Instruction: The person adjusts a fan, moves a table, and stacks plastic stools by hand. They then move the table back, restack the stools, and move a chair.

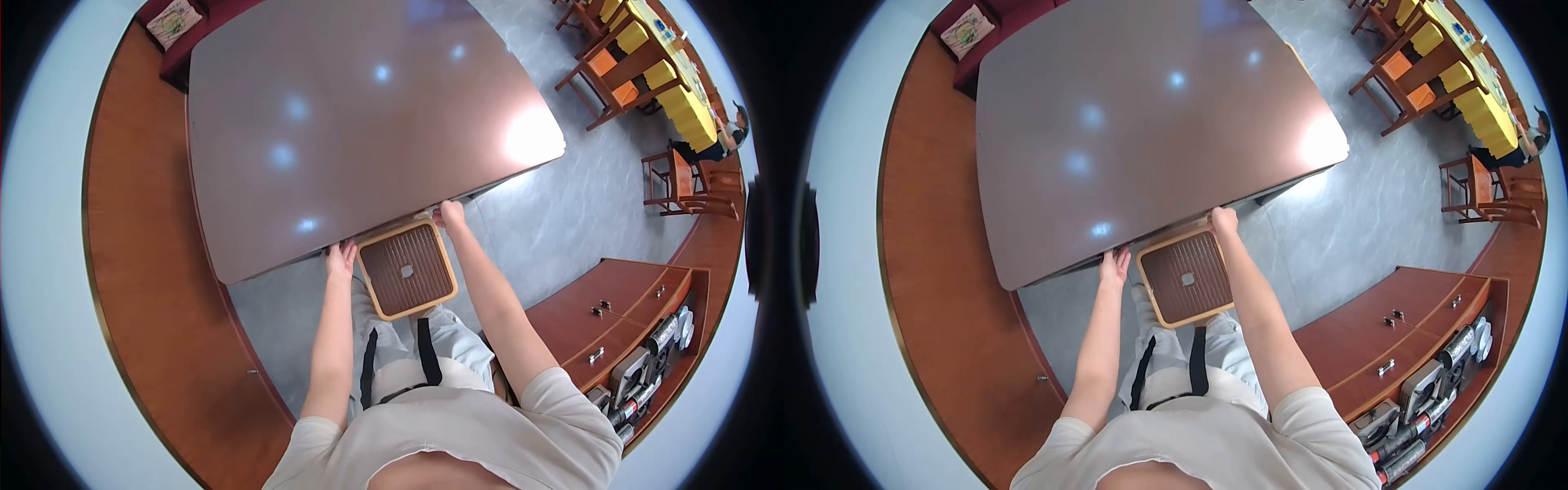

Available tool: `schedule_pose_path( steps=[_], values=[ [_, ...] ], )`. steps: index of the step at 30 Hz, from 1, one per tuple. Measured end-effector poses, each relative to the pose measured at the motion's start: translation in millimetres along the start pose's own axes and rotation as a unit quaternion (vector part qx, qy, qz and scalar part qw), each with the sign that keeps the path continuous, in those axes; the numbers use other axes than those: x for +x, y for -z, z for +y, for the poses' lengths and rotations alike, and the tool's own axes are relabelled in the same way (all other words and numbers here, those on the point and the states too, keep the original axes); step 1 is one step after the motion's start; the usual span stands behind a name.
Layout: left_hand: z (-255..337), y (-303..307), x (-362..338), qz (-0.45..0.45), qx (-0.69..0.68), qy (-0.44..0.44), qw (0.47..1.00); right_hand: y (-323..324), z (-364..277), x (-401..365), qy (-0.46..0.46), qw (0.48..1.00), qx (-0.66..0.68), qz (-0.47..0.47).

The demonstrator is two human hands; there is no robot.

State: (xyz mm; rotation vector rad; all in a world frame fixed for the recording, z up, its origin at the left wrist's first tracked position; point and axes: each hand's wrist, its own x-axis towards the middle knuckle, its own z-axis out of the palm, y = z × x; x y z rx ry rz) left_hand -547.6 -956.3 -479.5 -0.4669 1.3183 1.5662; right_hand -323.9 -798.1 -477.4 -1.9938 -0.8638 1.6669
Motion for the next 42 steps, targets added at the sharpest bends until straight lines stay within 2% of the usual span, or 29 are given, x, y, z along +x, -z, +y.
schedule_pose_path(
  steps=[6, 8, 9, 14, 19, 25, 28, 32, 34, 40, 42],
  values=[
    [-16.9, 19.8, 9.0, 0.014, -0.011, 0.011, 1.0, 5.8, 13.9, -14.1, -0.042, 0.998, 0.053, -0.01],
    [-24.8, 22.7, 1.0, 0.025, -0.008, 0.013, 1.0, 10.0, 18.5, -25.6, -0.085, 0.989, 0.119, -0.037],
    [-27.3, 24.9, -2.1, 0.015, -0.009, 0.005, 1.0, 10.8, 19.4, -29.0, -0.077, 0.988, 0.127, -0.027],
    [-26.2, 39.1, -11.7, -0.022, -0.022, 0.013, 0.999, 11.7, 35.9, -31.1, -0.051, 0.996, 0.054, -0.05],
    [-22.0, 43.7, -21.8, 0.014, -0.024, 0.035, 0.999, 14.0, 41.9, -41.5, -0.09, 0.991, 0.076, -0.062],
    [-5.4, 31.8, -37.8, -0.018, -0.053, 0.036, 0.998, 3.8, 31.3, -43.1, -0.031, 0.993, 0.093, -0.066],
    [3.5, 17.6, -43.8, 0.028, -0.066, 0.055, 0.996, 0.6, 23.3, -41.0, -0.056, 0.991, 0.097, -0.078],
    [8.1, 15.3, -41.4, 0.028, -0.09, 0.056, 0.994, 0.4, 19.2, -44.9, -0.066, 0.987, 0.118, -0.081],
    [12.5, 16.8, -39.8, -0.025, -0.108, 0.07, 0.991, 1.1, 15.3, -47.3, -0.056, 0.982, 0.142, -0.11],
    [27.4, -1.7, -48.8, -0.014, -0.117, 0.052, 0.992, -3.7, -3.6, -56.7, -0.031, 0.974, 0.184, -0.131],
    [31.6, -5.9, -49.3, -0.063, -0.119, 0.028, 0.99, -5.4, -8.2, -59.7, -0.012, 0.97, 0.197, -0.142]
  ],
)
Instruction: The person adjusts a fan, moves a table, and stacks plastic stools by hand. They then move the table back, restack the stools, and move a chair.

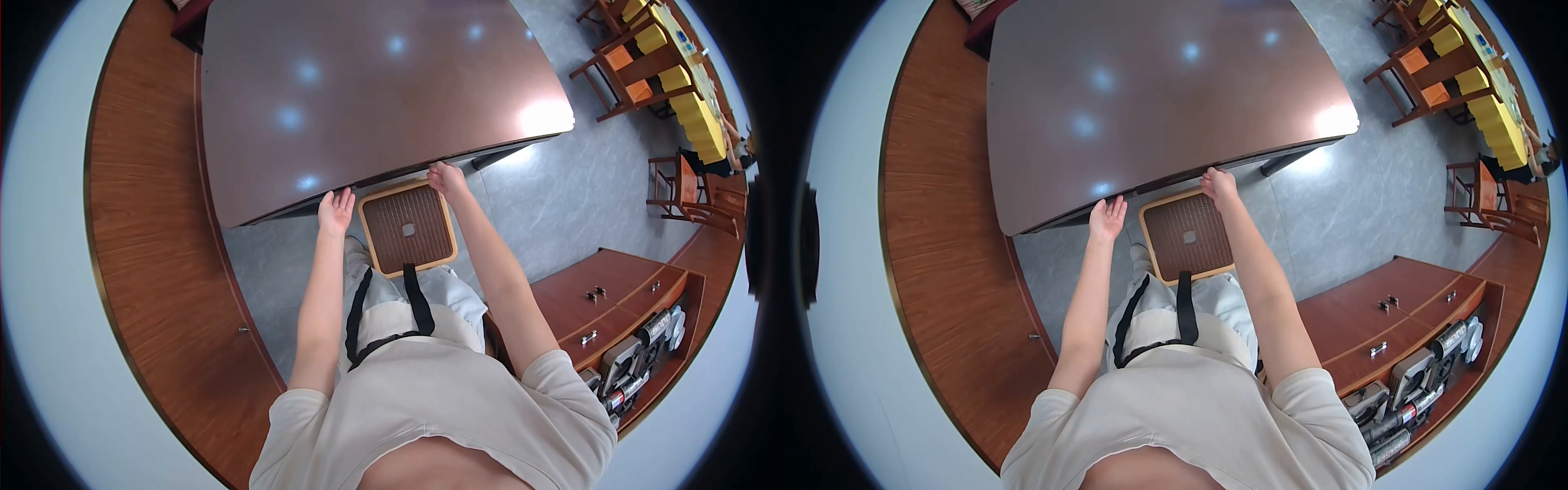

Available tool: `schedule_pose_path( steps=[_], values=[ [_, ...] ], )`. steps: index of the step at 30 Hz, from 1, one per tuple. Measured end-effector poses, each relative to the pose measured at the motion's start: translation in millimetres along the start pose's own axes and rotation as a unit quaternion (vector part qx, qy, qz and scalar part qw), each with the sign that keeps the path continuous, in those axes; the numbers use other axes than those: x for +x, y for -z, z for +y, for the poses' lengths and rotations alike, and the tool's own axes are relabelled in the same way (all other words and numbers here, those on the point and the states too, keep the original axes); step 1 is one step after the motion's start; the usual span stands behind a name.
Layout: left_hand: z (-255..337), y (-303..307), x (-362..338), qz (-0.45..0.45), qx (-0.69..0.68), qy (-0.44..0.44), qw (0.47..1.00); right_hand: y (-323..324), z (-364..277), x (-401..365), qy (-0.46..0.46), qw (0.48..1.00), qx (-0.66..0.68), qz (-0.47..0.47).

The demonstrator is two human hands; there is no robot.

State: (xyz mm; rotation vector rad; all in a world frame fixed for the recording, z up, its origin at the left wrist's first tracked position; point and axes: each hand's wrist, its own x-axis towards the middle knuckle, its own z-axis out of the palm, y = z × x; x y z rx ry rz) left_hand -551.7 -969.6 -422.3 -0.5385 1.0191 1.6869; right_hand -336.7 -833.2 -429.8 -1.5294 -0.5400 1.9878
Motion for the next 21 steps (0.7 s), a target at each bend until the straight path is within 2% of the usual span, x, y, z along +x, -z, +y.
schedule_pose_path(
  steps=[3, 5, 6, 8, 12, 16, 21],
  values=[
    [-0.5, 1.5, -0.4, 0.015, 0.009, 0.001, 1.0, 0.5, 0.7, -1.9, -0.001, 1.0, -0.001, 0.006],
    [-3.1, 8.4, 1.4, 0.012, 0.017, 0.001, 1.0, 11.4, 9.3, -5.4, 0.015, 0.996, -0.085, -0.008],
    [-4.8, 13.8, 1.0, 0.016, 0.032, 0.001, 0.999, 17.5, 14.4, -7.9, 0.015, 0.996, -0.084, -0.006],
    [-8.5, 29.0, 0.3, 0.02, 0.048, 0.001, 0.999, 37.5, 32.9, -8.4, -0.009, 0.996, -0.087, 0.004],
    [-18.5, 69.7, -8.3, 0.044, 0.082, 0.027, 0.995, 98.8, 78.2, -23.4, -0.062, 0.981, -0.175, 0.05],
    [-25.8, 112.4, -27.1, 0.116, 0.096, 0.049, 0.987, 162.8, 120.6, -56.3, -0.135, 0.964, -0.175, 0.147],
    [-38.2, 146.2, -46.2, 0.162, 0.12, 0.066, 0.977, 222.8, 149.4, -90.7, -0.165, 0.95, -0.179, 0.196]
  ],
)
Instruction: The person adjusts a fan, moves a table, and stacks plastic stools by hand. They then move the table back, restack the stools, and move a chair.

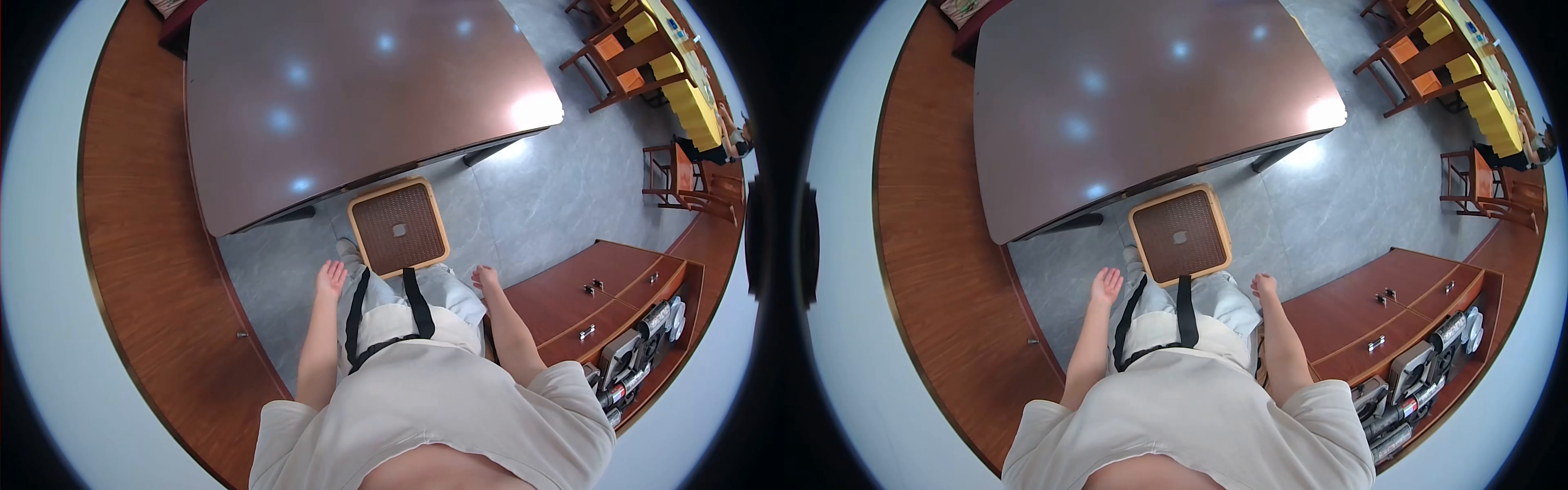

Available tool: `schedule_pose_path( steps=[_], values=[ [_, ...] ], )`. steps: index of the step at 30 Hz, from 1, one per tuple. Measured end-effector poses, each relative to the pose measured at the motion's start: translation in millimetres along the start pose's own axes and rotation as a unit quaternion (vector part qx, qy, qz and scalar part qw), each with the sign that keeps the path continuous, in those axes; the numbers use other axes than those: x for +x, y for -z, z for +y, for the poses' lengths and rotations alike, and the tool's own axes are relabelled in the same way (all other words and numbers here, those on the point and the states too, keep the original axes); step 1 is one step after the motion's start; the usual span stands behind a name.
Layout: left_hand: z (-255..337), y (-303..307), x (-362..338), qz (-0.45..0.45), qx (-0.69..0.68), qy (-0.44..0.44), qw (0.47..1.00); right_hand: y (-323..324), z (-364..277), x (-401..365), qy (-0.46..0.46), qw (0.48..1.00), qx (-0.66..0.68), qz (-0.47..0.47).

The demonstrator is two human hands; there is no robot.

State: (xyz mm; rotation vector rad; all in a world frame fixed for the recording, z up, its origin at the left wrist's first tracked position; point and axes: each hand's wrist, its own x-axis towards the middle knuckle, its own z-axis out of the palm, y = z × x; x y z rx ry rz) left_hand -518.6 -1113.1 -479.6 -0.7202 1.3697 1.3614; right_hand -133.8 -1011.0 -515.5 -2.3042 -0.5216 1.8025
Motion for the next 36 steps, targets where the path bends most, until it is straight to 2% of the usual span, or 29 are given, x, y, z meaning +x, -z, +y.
schedule_pose_path(
  steps=[3, 11, 13, 18, 26, 29, 36],
  values=[
    [-13.1, 3.8, 5.3, -0.004, 0.028, 0.006, 1.0, 8.2, 2.3, 5.0, -0.009, 0.998, -0.047, 0.03],
    [-53.1, -33.0, -3.7, -0.047, 0.144, -0.005, 0.988, -8.6, -34.2, 13.2, 0.126, 0.982, -0.136, -0.045],
    [-61.5, -38.1, -7.4, -0.078, 0.188, -0.021, 0.979, -15.5, -45.4, 8.9, 0.139, 0.978, -0.144, -0.054],
    [-71.1, -31.1, -11.8, -0.074, 0.18, 0.0, 0.981, -21.7, -55.3, -1.9, 0.168, 0.966, -0.177, -0.08],
    [-57.4, -5.5, -10.0, -0.062, 0.147, -0.008, 0.987, -11.6, -8.4, 10.3, 0.121, 0.967, -0.22, -0.026],
    [-52.8, 0.8, -6.7, -0.073, 0.173, -0.004, 0.982, -11.1, 5.6, 3.1, 0.152, 0.976, -0.156, 0.013],
    [-25.0, 30.3, -2.0, -0.098, 0.174, -0.007, 0.98, -33.3, 38.8, -23.5, 0.129, 0.971, -0.202, 0.0]
  ],
)
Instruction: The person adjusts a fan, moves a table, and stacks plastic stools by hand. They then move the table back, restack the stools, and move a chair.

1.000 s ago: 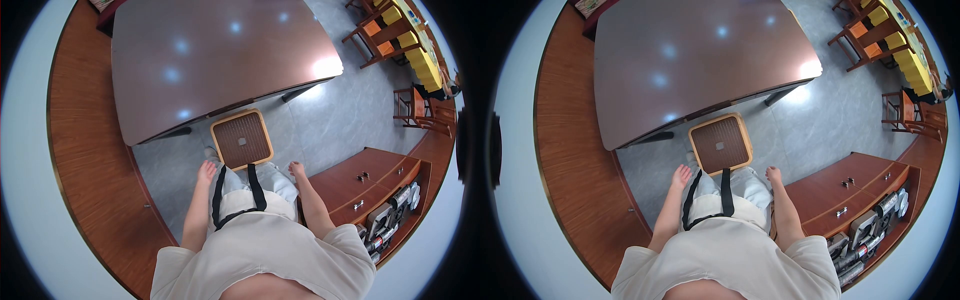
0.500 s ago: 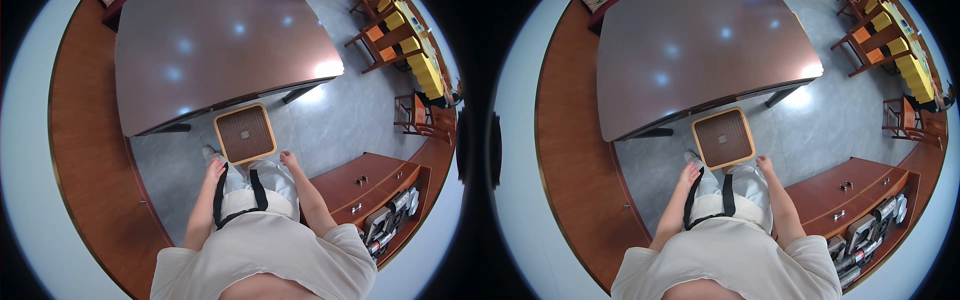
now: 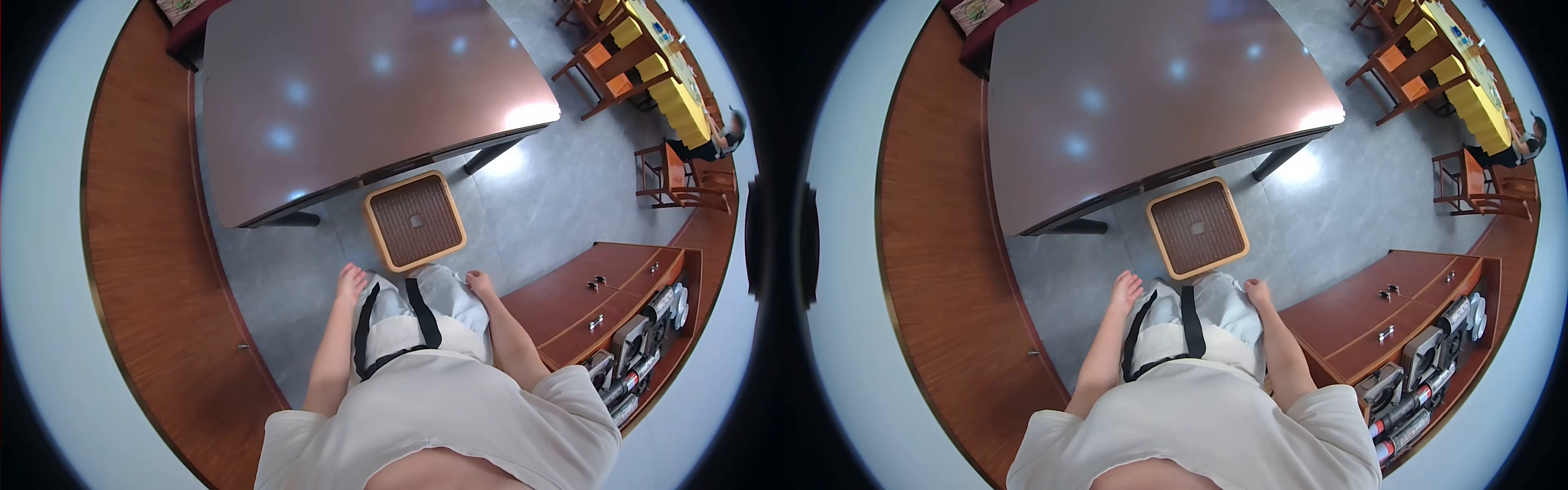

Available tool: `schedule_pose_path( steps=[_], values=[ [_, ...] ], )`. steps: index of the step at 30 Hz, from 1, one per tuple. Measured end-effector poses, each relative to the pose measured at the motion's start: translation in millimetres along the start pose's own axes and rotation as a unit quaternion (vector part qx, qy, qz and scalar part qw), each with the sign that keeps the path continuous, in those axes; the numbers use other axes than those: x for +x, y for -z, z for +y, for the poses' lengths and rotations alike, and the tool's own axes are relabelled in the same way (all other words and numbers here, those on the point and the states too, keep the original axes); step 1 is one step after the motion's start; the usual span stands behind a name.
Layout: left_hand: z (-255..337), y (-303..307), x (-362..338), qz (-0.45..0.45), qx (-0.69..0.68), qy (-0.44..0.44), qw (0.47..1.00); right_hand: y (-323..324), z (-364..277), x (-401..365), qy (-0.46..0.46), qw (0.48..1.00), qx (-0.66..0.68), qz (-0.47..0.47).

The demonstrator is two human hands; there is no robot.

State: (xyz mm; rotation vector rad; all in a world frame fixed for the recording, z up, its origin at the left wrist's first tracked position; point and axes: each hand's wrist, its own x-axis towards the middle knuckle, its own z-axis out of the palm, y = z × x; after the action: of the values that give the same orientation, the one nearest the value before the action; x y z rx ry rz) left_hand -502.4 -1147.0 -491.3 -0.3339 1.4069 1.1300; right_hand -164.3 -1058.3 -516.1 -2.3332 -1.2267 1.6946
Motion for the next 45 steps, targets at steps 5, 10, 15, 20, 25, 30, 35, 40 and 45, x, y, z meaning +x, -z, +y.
schedule_pose_path(
  steps=[5, 10, 15, 20, 25, 30, 35, 40, 45],
  values=[
    [-13.5, 56.6, 0.2, 0.066, -0.018, -0.015, 0.998, -34.8, -2.7, -36.1, 0.015, 0.998, 0.034, -0.048],
    [-41.8, 115.1, -4.7, 0.118, 0.026, 0.037, 0.992, -59.5, 4.4, -40.6, -0.02, 0.996, 0.065, -0.055],
    [-56.9, 138.7, -1.1, 0.123, 0.077, 0.065, 0.987, -75.6, 23.7, -17.5, -0.033, 0.996, 0.075, -0.021],
    [-57.6, 121.9, 34.5, 0.131, 0.125, 0.112, 0.977, -76.8, 13.8, 23.6, -0.056, 0.988, 0.146, -0.002],
    [-46.6, 63.9, 101.9, 0.045, 0.171, 0.091, 0.98, -70.2, 11.6, 103.5, 0.036, 0.974, 0.154, 0.16],
    [-32.8, -16.0, 165.4, -0.003, 0.162, 0.064, 0.985, -56.4, -41.2, 152.9, 0.091, 0.943, 0.132, 0.293],
    [-32.0, -60.5, 187.9, -0.006, 0.196, 0.066, 0.978, -55.1, -70.2, 200.0, 0.13, 0.96, 0.046, 0.245],
    [-51.9, -57.3, 204.0, 0.005, 0.125, 0.022, 0.992, -52.3, -98.3, 213.0, 0.012, 0.996, -0.016, 0.092],
    [-55.7, -38.1, 210.8, -0.036, 0.119, 0.057, 0.991, -43.1, -81.5, 235.6, 0.055, 0.998, 0.039, 0.016]
  ],
)
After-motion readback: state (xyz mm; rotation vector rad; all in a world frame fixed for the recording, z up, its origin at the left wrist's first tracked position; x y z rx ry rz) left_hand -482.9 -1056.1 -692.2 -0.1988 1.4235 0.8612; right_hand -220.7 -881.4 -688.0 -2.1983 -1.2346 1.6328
